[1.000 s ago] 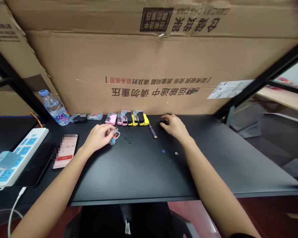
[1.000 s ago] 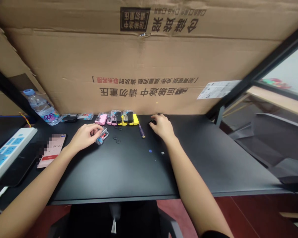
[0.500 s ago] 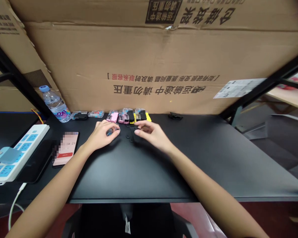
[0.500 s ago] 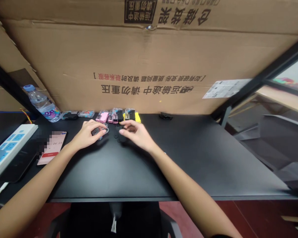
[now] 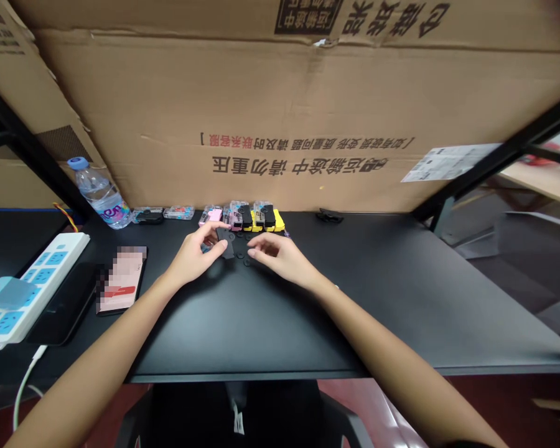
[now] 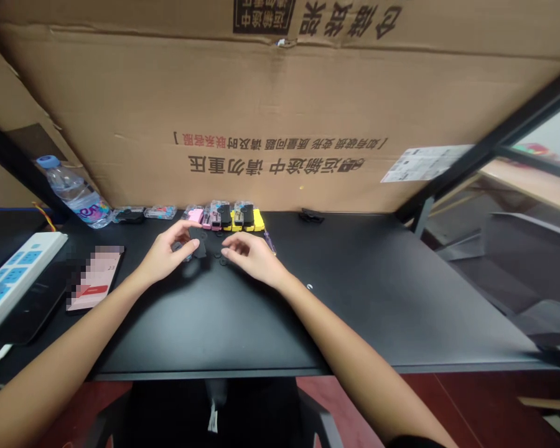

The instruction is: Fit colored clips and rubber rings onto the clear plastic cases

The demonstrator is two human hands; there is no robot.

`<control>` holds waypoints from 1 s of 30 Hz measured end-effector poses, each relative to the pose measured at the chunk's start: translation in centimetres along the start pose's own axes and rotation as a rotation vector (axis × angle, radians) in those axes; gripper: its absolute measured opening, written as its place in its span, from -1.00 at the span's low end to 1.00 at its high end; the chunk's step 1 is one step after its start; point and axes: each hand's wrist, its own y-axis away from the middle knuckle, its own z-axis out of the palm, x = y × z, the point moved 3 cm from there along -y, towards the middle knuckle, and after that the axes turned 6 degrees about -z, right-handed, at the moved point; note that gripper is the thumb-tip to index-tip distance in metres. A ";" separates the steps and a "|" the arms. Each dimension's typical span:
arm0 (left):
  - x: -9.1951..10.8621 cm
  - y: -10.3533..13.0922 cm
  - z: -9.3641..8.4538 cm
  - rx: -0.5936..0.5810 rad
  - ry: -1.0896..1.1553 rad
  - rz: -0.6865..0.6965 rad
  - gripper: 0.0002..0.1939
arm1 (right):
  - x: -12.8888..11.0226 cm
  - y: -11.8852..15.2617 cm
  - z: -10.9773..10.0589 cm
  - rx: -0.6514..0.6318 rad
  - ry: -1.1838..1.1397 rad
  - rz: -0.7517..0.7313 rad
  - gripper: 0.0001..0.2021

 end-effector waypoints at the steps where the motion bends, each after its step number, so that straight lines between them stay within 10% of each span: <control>1: -0.1 -0.1 -0.1 0.013 0.002 -0.010 -0.68 | 0.2 0.0 -0.2 -0.037 0.072 -0.010 -0.73; 11: -0.6 -0.1 0.2 0.027 -0.008 -0.016 -0.67 | 0.1 0.3 0.6 -0.206 0.171 0.000 -0.88; 19: 0.5 0.6 0.5 -0.031 -0.295 0.175 -0.69 | -1.5 0.4 1.5 -0.008 -0.341 0.056 -0.63; 30: 0.6 0.9 0.9 -0.046 -0.342 0.316 -0.81 | -0.9 0.4 2.5 0.008 -0.436 0.061 -0.64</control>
